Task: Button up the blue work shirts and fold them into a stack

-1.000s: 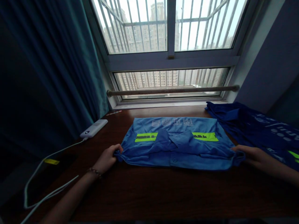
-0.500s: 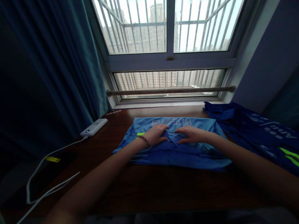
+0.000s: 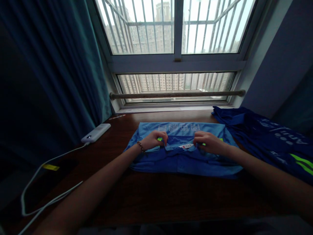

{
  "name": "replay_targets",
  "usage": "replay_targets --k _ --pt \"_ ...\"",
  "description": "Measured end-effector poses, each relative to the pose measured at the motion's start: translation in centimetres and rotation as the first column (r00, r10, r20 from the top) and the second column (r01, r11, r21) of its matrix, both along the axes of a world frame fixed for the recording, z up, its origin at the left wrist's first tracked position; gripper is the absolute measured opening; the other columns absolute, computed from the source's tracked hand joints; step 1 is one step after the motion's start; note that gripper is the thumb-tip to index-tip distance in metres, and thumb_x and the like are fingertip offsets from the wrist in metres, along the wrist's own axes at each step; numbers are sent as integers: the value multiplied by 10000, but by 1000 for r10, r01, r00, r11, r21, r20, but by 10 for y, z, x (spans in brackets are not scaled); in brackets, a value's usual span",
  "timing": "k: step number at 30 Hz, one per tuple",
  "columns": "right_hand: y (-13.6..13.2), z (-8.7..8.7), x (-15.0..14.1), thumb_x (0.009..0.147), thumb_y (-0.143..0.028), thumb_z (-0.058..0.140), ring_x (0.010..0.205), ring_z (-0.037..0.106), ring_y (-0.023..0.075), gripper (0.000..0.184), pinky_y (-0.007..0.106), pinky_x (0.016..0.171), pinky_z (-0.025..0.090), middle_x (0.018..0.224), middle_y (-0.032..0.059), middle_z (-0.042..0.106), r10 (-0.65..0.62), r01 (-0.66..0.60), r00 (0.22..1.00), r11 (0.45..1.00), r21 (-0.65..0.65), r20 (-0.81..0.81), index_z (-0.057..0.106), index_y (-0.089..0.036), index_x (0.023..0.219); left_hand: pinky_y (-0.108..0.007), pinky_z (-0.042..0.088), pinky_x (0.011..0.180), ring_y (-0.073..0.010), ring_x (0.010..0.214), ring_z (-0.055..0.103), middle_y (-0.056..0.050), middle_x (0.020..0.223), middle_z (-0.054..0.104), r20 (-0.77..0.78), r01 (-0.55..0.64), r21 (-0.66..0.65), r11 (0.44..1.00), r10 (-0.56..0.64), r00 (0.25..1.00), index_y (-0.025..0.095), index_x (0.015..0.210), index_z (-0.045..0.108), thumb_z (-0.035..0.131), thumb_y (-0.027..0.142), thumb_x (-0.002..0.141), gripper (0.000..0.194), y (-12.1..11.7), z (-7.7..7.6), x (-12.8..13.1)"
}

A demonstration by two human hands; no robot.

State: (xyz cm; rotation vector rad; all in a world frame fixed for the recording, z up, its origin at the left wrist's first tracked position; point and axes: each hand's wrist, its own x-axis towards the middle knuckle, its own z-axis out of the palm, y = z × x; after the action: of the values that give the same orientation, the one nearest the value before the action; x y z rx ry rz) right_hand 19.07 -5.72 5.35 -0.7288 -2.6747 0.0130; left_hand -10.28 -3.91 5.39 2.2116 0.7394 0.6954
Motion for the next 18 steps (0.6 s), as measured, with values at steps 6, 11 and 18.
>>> replay_targets --k 6,11,18 --pt "-16 -30 22 857 -131 355 576 390 112 240 250 531 251 620 12 461 -4 -41 995 899 437 102 513 -167 681 -261 424 679 -114 692 483 -13 716 495 -9 -120 168 978 124 992 134 629 568 556 165 715 92 -8 -13 -9" --pt "-20 -39 24 866 -132 354 554 384 112 258 277 523 244 596 5 470 -2 -82 987 854 514 161 504 -176 660 -282 407 783 -149 866 490 -62 926 545 -271 -11 532 846 183 945 166 909 574 464 98 762 195 -5 -24 -11" --pt "-26 -36 21 852 -140 392 584 394 124 243 281 551 269 586 6 471 -14 -56 992 835 547 122 481 -191 632 -246 415 636 -139 717 510 -77 848 560 -204 -57 782 621 340 918 153 816 542 347 149 808 195 -7 -33 -17"
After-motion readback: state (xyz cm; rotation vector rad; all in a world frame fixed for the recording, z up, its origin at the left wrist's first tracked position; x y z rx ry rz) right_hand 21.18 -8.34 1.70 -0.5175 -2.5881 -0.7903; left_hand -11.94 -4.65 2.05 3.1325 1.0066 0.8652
